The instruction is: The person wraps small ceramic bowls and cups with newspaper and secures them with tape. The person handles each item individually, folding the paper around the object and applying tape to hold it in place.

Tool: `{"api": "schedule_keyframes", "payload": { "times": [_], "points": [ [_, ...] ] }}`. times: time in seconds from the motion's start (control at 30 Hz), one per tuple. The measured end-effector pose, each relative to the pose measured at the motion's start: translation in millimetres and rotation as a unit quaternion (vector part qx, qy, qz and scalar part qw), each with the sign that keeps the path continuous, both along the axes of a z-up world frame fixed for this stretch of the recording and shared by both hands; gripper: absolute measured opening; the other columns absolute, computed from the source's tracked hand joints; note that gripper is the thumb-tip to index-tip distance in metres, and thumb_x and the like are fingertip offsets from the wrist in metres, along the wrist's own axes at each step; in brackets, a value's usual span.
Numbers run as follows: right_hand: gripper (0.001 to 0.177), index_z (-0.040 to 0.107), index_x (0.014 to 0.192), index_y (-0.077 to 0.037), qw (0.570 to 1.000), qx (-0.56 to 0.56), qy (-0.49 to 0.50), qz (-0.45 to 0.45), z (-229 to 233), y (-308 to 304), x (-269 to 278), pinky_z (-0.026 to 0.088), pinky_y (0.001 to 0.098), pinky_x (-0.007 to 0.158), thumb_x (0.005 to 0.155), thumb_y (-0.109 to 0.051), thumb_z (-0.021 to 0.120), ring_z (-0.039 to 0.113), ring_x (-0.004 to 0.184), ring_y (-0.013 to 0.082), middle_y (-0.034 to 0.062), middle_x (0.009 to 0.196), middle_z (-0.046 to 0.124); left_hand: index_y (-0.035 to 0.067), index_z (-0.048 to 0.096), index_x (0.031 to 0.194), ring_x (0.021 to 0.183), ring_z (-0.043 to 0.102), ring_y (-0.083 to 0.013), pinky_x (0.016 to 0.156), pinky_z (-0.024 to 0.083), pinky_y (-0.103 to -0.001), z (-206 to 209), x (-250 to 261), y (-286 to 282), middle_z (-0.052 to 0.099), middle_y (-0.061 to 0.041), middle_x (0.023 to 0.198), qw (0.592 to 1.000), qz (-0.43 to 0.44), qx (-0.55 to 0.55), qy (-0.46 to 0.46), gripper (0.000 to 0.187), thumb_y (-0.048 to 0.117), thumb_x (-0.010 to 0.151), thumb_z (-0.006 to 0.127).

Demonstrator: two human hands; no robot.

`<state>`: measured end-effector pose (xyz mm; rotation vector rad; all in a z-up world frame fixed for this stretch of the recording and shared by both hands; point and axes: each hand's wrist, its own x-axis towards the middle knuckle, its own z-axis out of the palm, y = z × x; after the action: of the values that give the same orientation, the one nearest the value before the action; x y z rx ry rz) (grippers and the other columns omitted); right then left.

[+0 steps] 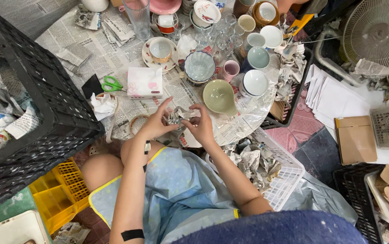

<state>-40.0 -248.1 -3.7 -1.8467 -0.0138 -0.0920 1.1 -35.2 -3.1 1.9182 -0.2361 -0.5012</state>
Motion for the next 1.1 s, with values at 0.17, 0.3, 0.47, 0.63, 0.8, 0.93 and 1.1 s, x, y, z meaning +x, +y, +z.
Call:
{"api": "schedule_keyframes", "payload": {
  "times": [0.17,0.3,0.47,0.63,0.8,0.93,1.1],
  "points": [
    [0.057,0.049,0.127,-0.005,0.994,-0.051,-0.096,0.019,6.4,-1.3,-3.1,0.058,0.0262,0.061,0.082,0.0,0.083,0.071,0.079,0.0161,0.0141,0.134,0.052,0.021,0.059,0.143,0.104,0.067,-0.0287,0.089,0.053,-0.038,17.5,-7.8,-6.2,0.068,-0.013,0.121,0.986,-0.043,0.041,-0.156,0.068,0.027,0.079,0.083],
    [0.049,0.053,0.125,-0.008,0.98,-0.112,-0.16,0.033,3.5,0.9,-12.6,0.056,0.0286,0.065,0.086,0.001,0.081,0.068,0.079,0.017,0.0144,0.139,0.052,0.012,0.064,0.129,0.112,0.067,-0.0295,0.092,0.053,-0.038,13.6,-3.2,-11.8,0.069,-0.013,0.123,0.986,-0.02,0.047,-0.16,0.06,0.027,0.075,0.086],
    [0.044,0.054,0.125,-0.009,0.949,-0.159,-0.271,0.016,-9.1,5.5,-28.4,0.057,0.0323,0.076,0.09,0.003,0.078,0.068,0.097,0.0239,0.0164,0.136,0.054,0.008,0.061,0.124,0.107,0.069,-0.0293,0.088,0.054,-0.039,14.7,-0.3,-10.3,0.07,-0.012,0.122,0.995,-0.019,0.054,-0.076,0.062,0.038,0.075,0.086],
    [0.046,0.052,0.128,-0.007,0.96,-0.127,-0.245,0.037,-4.2,-0.7,-27.5,0.057,0.0343,0.082,0.091,0.001,0.077,0.066,0.112,0.0292,0.0174,0.135,0.06,0.009,0.067,0.116,0.106,0.065,-0.0309,0.087,0.053,-0.043,33.6,-5.5,-13.5,0.063,-0.014,0.127,0.967,-0.016,0.158,-0.198,0.059,0.041,0.072,0.088],
    [0.055,0.052,0.136,-0.009,0.983,-0.113,-0.141,0.018,6.0,-3.6,-22.0,0.055,0.0332,0.074,0.087,-0.002,0.077,0.071,0.096,0.0259,0.0166,0.132,0.066,0.011,0.074,0.098,0.114,0.063,-0.0261,0.096,0.049,-0.049,45.2,-10.4,-24.1,0.067,-0.003,0.121,0.874,-0.078,0.213,-0.43,0.037,0.03,0.067,0.084],
    [0.057,0.052,0.144,-0.012,0.985,-0.129,-0.093,0.061,3.8,-3.2,-22.0,0.057,0.0347,0.082,0.092,-0.001,0.072,0.073,0.096,0.0264,0.0131,0.116,0.073,0.011,0.072,0.099,0.115,0.062,-0.0255,0.099,0.052,-0.045,44.7,-22.1,-23.8,0.067,-0.002,0.114,0.87,-0.117,0.246,-0.412,0.03,0.029,0.077,0.083],
    [0.056,0.052,0.144,-0.014,0.98,-0.164,-0.108,0.036,-6.8,-0.5,-24.9,0.058,0.0364,0.083,0.094,-0.002,0.072,0.074,0.099,0.0282,0.0128,0.112,0.074,0.006,0.072,0.117,0.109,0.064,-0.03,0.082,0.055,-0.041,39.3,-28.2,-22.2,0.065,-0.015,0.127,0.882,-0.063,0.177,-0.431,0.05,0.02,0.069,0.082]
  ]
}}
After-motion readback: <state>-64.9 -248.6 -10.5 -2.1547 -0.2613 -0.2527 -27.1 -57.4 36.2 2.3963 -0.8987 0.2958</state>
